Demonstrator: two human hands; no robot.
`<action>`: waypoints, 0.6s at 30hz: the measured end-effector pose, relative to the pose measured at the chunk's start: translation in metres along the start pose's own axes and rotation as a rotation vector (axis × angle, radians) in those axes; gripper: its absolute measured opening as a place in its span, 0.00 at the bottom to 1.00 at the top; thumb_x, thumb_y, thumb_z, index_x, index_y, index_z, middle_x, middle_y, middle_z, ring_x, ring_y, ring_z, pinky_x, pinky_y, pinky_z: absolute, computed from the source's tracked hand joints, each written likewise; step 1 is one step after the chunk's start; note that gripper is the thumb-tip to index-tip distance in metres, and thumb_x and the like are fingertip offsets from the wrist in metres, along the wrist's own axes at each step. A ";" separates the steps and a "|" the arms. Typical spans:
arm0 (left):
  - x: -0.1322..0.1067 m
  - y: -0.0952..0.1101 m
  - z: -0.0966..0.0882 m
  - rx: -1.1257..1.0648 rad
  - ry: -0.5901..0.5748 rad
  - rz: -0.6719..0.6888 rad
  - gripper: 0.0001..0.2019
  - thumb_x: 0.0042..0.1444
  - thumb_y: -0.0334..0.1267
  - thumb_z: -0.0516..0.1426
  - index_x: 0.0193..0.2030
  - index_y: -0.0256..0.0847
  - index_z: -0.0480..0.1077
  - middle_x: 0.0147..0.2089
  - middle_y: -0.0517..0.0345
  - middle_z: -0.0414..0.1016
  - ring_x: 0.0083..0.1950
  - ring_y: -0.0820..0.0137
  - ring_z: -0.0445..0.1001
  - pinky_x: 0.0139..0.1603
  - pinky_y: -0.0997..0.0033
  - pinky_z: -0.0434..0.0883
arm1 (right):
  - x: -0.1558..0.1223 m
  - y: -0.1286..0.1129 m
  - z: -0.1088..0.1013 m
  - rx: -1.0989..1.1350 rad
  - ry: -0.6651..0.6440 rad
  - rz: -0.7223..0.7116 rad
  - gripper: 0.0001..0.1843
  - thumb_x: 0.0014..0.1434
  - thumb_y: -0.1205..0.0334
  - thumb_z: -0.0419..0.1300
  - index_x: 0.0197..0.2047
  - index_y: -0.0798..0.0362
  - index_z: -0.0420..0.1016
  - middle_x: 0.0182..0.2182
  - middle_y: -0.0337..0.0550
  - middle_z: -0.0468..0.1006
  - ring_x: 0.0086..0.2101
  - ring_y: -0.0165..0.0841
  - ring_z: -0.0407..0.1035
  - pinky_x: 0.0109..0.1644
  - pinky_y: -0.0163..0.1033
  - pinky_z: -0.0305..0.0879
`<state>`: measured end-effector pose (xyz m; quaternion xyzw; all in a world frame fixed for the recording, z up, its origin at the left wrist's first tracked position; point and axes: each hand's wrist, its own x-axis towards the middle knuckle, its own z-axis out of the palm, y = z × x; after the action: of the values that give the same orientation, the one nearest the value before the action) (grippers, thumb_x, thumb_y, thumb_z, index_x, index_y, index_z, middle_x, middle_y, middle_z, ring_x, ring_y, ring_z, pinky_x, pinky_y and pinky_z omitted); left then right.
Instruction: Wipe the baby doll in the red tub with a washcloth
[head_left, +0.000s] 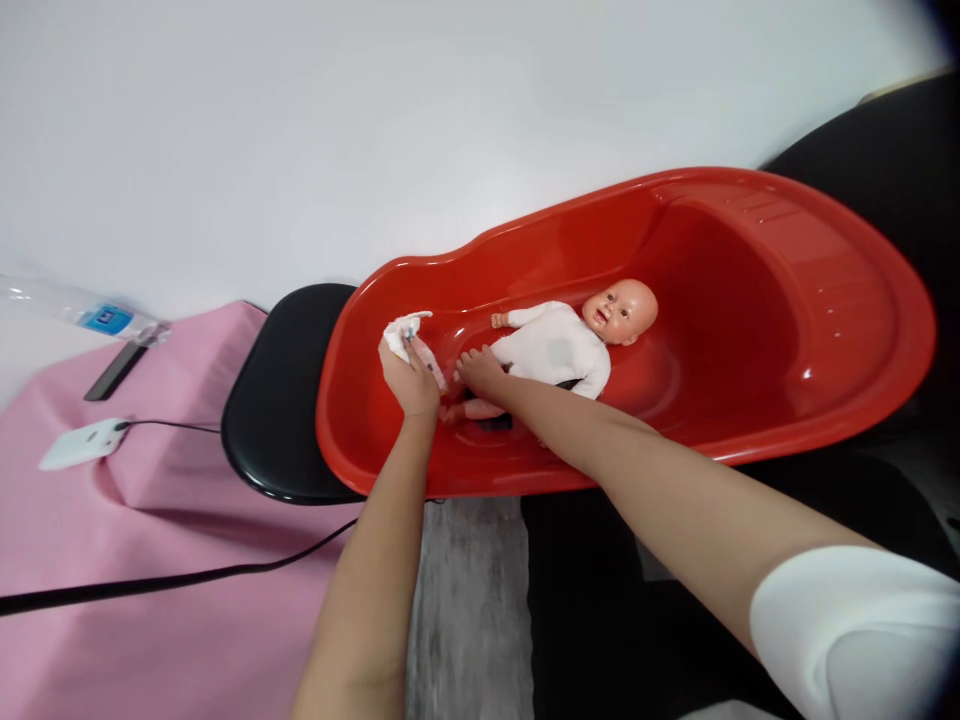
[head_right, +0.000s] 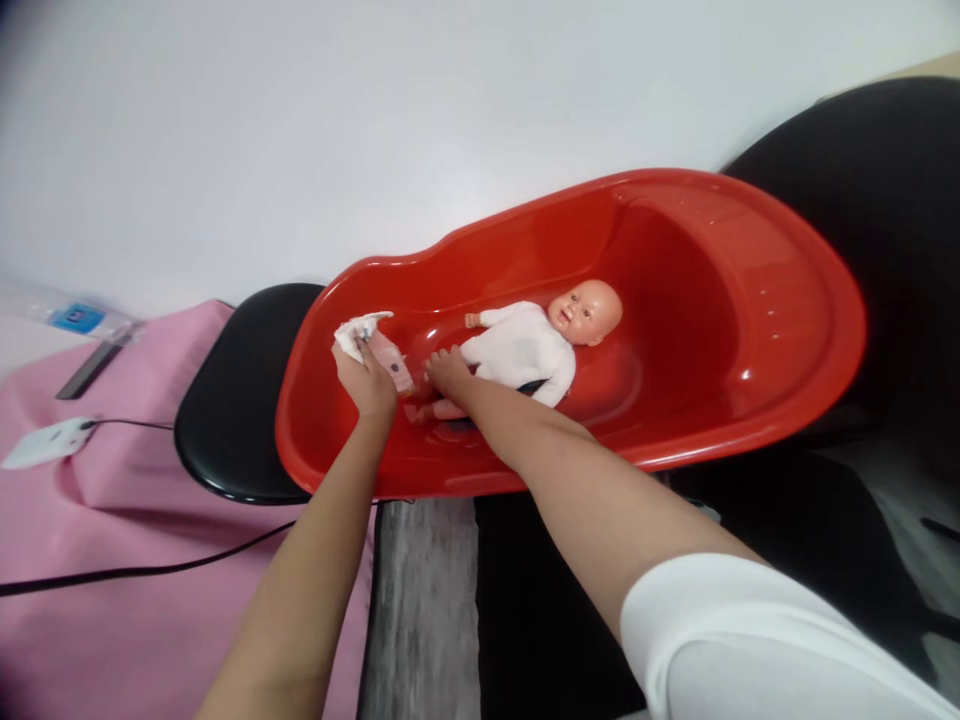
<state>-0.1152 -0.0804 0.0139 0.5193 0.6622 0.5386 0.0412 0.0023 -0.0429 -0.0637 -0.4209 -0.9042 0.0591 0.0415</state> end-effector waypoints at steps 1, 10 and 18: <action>0.000 0.000 0.000 -0.005 -0.006 0.001 0.17 0.79 0.48 0.49 0.61 0.41 0.71 0.63 0.43 0.77 0.67 0.58 0.76 0.72 0.61 0.68 | 0.001 0.000 0.002 -0.010 -0.013 0.004 0.35 0.59 0.40 0.69 0.57 0.60 0.76 0.55 0.64 0.78 0.52 0.53 0.74 0.59 0.57 0.67; 0.001 -0.012 0.006 0.001 -0.061 0.065 0.20 0.76 0.53 0.48 0.60 0.42 0.70 0.62 0.39 0.78 0.66 0.52 0.76 0.71 0.51 0.69 | 0.007 0.003 0.007 -0.012 0.005 0.044 0.31 0.70 0.43 0.59 0.63 0.60 0.76 0.57 0.65 0.79 0.55 0.54 0.75 0.61 0.57 0.66; -0.007 -0.004 0.004 -0.007 -0.109 -0.012 0.18 0.76 0.54 0.51 0.58 0.43 0.71 0.60 0.41 0.78 0.64 0.51 0.77 0.70 0.49 0.70 | 0.011 0.025 -0.009 0.087 -0.140 -0.071 0.22 0.68 0.44 0.64 0.55 0.50 0.86 0.57 0.56 0.82 0.54 0.54 0.77 0.61 0.55 0.69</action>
<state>-0.1124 -0.0818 0.0055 0.5438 0.6600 0.5117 0.0824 0.0147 -0.0180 -0.0577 -0.3811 -0.9159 0.1262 -0.0013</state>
